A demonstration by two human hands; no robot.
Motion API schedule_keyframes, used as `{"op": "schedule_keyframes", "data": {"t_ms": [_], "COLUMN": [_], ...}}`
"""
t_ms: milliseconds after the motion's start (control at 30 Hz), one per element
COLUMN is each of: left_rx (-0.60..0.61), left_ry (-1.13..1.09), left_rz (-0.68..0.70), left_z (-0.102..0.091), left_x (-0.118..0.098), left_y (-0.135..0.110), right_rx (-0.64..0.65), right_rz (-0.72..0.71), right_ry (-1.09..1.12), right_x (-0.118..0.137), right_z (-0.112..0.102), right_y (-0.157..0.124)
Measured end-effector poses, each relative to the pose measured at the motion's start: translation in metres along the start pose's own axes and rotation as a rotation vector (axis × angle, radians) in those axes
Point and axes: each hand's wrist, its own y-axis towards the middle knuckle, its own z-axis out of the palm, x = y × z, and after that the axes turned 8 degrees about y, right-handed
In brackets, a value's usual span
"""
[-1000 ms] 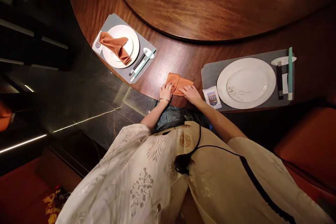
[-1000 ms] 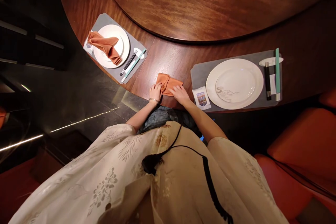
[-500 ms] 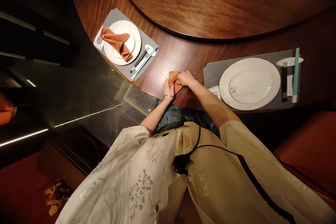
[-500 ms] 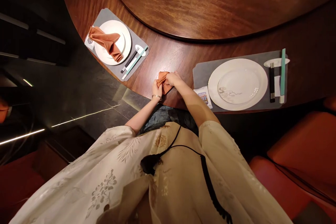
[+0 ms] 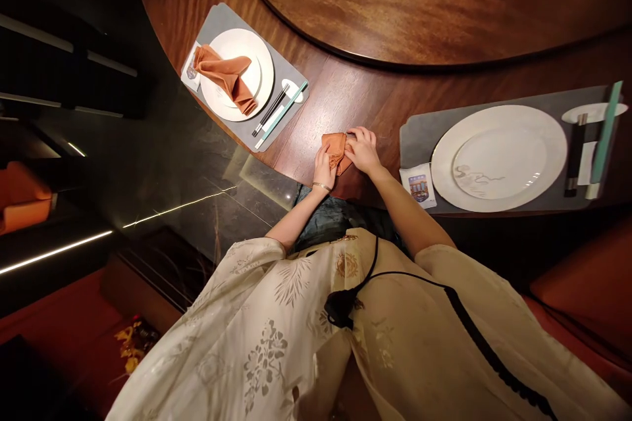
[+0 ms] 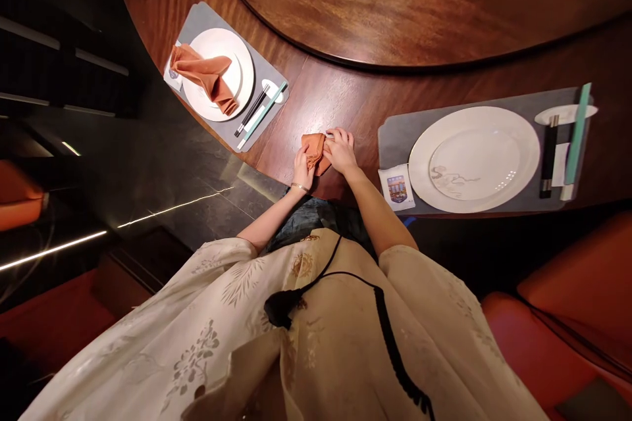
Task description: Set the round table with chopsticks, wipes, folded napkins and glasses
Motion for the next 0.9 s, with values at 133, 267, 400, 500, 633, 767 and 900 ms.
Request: {"op": "schedule_keyframes", "data": {"t_ms": [133,267,400,500,633,767,900], "left_rx": [0.042,0.122,0.286,0.367,0.441,0.527,0.474], "left_ry": [0.06,0.173,0.368,0.524,0.618,0.459,-0.109], "left_rz": [0.021,0.011,0.078,0.135,0.209,0.166,-0.261], "left_z": [-0.001,-0.003,-0.01,-0.013,-0.019,-0.036,-0.058], "left_x": [-0.003,-0.003,-0.003,-0.005,-0.008,-0.019,-0.043], "left_y": [0.001,-0.001,-0.006,-0.004,0.021,0.065,0.097], "right_rx": [0.024,-0.119,-0.306,-0.265,-0.168,-0.316,-0.386], "right_rz": [0.026,0.205,0.394,0.388,0.27,0.358,0.433], "right_ry": [0.053,0.042,-0.025,-0.091,-0.139,-0.032,0.149], "right_x": [-0.003,0.01,0.018,0.016,0.013,0.029,0.059], "right_z": [0.001,0.017,0.03,0.023,-0.001,-0.004,0.007], "right_y": [0.011,0.016,0.017,0.022,0.009,-0.039,-0.071]}}
